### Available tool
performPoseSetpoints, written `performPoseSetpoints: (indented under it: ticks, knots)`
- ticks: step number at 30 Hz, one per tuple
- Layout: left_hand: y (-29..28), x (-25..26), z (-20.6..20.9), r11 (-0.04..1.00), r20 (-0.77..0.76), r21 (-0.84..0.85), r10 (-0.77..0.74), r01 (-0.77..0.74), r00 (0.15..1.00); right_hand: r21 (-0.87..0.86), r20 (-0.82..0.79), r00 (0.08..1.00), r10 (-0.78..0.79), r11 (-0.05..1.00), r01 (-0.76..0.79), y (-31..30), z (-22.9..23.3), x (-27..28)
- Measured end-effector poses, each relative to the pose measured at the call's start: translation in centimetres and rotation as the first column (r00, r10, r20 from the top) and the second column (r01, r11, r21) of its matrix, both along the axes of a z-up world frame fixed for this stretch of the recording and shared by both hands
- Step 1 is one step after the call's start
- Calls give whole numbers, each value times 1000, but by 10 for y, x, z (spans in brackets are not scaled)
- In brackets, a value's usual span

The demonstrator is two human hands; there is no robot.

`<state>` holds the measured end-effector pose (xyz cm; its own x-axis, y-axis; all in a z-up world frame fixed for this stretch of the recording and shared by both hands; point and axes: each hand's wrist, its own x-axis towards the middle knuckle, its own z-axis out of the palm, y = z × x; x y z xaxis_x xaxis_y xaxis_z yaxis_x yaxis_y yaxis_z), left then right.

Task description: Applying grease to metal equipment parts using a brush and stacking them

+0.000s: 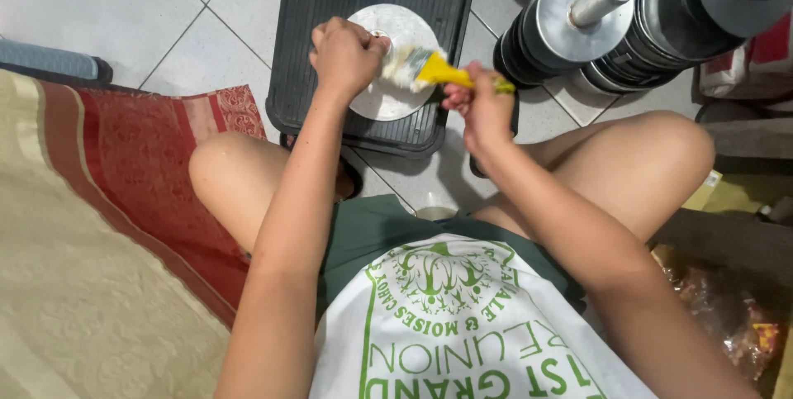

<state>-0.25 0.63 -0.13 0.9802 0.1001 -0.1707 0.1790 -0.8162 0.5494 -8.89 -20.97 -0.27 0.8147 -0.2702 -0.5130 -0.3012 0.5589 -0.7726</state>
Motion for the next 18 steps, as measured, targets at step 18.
performPoseSetpoints:
  ticks: [18]
  knots:
    - [3,16,58,749,-103,459,-488,477,867,255,-56,963,-264,929,270,-79,55,47]
